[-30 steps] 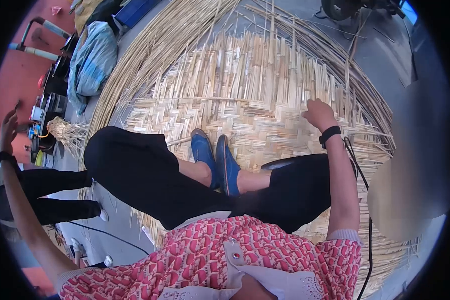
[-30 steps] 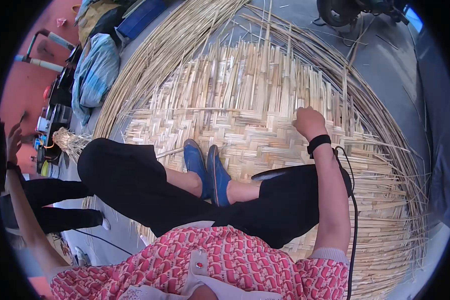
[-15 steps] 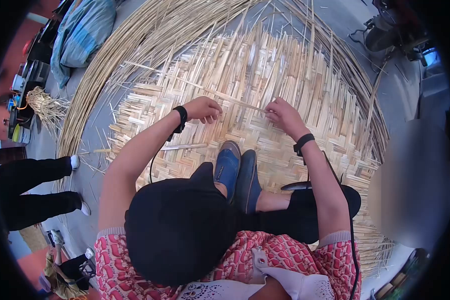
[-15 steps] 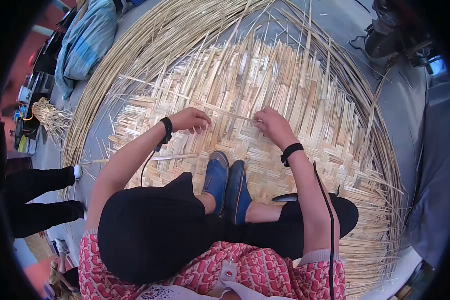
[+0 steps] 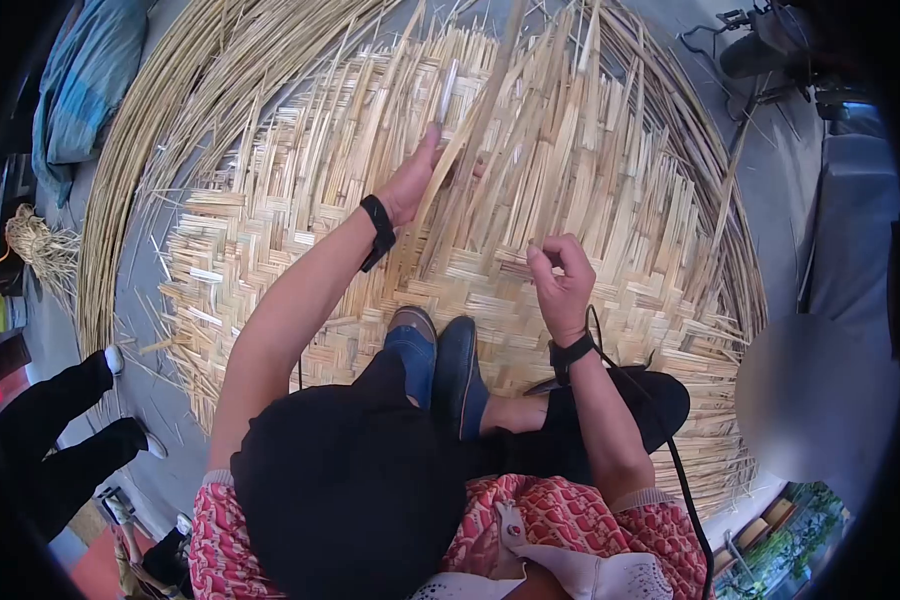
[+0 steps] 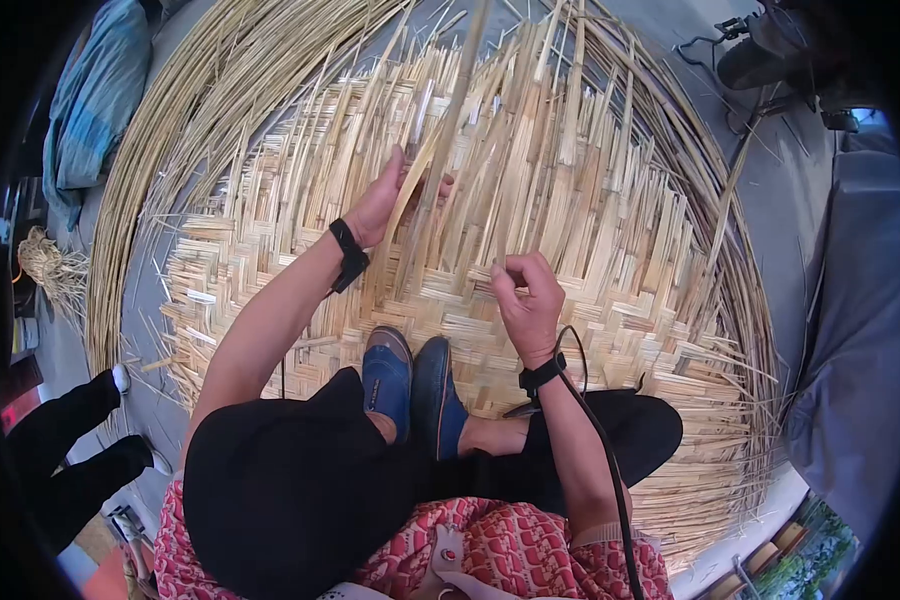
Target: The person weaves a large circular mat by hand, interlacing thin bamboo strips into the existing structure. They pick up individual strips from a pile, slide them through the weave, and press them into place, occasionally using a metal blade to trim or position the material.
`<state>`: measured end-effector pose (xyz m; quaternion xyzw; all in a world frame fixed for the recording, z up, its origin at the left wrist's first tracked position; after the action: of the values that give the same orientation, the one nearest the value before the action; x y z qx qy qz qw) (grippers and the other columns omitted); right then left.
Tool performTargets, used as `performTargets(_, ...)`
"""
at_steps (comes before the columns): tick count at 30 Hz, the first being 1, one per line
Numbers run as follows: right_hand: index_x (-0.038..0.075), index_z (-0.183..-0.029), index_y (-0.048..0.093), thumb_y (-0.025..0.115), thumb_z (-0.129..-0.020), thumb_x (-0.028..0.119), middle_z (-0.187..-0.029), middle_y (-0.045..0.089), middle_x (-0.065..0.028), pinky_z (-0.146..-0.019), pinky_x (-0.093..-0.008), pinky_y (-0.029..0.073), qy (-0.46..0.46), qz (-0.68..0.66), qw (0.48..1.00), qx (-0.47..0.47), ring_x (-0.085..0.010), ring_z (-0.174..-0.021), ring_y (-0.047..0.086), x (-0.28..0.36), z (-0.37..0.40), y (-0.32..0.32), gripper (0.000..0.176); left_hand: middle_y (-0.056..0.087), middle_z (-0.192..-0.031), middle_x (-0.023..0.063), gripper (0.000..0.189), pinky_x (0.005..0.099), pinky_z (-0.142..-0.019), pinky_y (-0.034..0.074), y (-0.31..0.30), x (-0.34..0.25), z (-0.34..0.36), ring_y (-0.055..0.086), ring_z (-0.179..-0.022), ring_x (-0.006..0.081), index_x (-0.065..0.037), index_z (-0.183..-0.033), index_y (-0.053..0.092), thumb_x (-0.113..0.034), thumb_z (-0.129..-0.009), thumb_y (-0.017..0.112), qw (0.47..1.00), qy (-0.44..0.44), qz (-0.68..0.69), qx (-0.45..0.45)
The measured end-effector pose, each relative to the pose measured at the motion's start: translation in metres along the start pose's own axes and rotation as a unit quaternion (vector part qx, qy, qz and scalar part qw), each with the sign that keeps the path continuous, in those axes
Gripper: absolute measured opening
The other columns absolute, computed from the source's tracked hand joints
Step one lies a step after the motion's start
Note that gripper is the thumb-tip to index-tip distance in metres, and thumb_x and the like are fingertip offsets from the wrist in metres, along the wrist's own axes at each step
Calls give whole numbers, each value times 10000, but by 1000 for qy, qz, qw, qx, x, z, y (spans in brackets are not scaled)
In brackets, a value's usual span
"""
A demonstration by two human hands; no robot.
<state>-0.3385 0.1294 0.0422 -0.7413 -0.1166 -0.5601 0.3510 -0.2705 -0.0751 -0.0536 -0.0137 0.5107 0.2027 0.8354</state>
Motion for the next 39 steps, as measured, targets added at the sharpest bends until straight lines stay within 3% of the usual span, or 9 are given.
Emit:
performTargets(2,1,-852,607,701,-849,16,-742,553,-48,-612,-256,488,38,-42,998,-14,-118,-669,611,-26,4,-1,96,638,-1254,139,766,417,-873,548,6,5,12,631,-1083,201,-100,-1385,504,-665,-1004,155,933,-47,356,-14)
performTargets(7,14,-927,605,680,-870,38,-736,554,-45,-601,-270,479,140,-161,976,-46,-129,-646,587,-59,5,22,98,586,-1309,178,657,470,-931,557,16,25,-5,649,-1107,309,-70,-1440,407,-573,-1030,299,940,-112,297,123)
performTargets(14,136,-1070,665,699,-835,139,-845,567,-83,-694,-387,514,-63,244,946,202,-305,-809,630,-32,-27,89,238,602,-1225,133,550,378,-836,585,0,-8,-2,660,-1020,220,-43,-1409,393,-137,-941,666,995,-82,27,52)
performTargets(15,125,-1099,654,690,-845,127,-871,582,-91,-707,-382,520,-27,193,957,213,-302,-821,635,-41,-32,85,257,608,-1156,109,566,349,-812,581,-23,-17,18,653,-987,179,-43,-1407,362,-96,-928,659,986,-111,-83,-94)
performTargets(20,57,-1161,605,688,-868,114,-922,627,-112,-708,-343,534,3,19,993,113,-246,-833,652,-71,-51,64,309,611,-1157,113,456,339,-859,572,-56,32,91,658,-988,191,-32,-1322,406,-41,-925,630,989,-119,62,-69)
performTargets(26,-24,-1056,638,694,-872,109,-912,667,-72,-632,-256,502,293,-197,902,248,-140,-786,626,-106,-46,90,234,678,-1039,138,107,367,-921,598,-62,21,131,651,-1127,245,-45,-958,568,-23,-913,662,970,54,215,-96)
performTargets(34,-9,-1102,622,671,-902,162,-939,653,-99,-733,-320,507,167,-53,980,92,-198,-738,619,-92,-44,75,267,636,-1038,98,270,306,-798,605,-113,70,141,653,-923,172,0,-1147,595,8,-892,683,848,139,288,-423)
performTargets(37,15,-1209,581,624,-939,169,-1076,613,-150,-791,-332,508,11,133,989,-61,-226,-852,640,-26,-41,48,313,613,-1042,94,292,325,-875,583,-143,54,158,646,-930,189,22,-1209,551,-11,-925,611,830,177,339,-405)
performTargets(39,18,-1227,564,605,-952,167,-1090,593,-159,-800,-339,505,8,28,997,70,-236,-865,632,8,-42,98,316,633,-1071,101,329,319,-867,588,-143,47,162,654,-888,181,39,-1259,529,-34,-939,553,850,175,391,-306)
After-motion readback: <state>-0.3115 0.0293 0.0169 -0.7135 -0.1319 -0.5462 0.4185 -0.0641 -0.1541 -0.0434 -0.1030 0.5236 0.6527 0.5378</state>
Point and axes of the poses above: each hand's wrist, its own z-axis away from the middle knuckle, its own y-axis out of the palm, x = y × z, the point moved 10 cm from there along -z, towards the middle knuckle
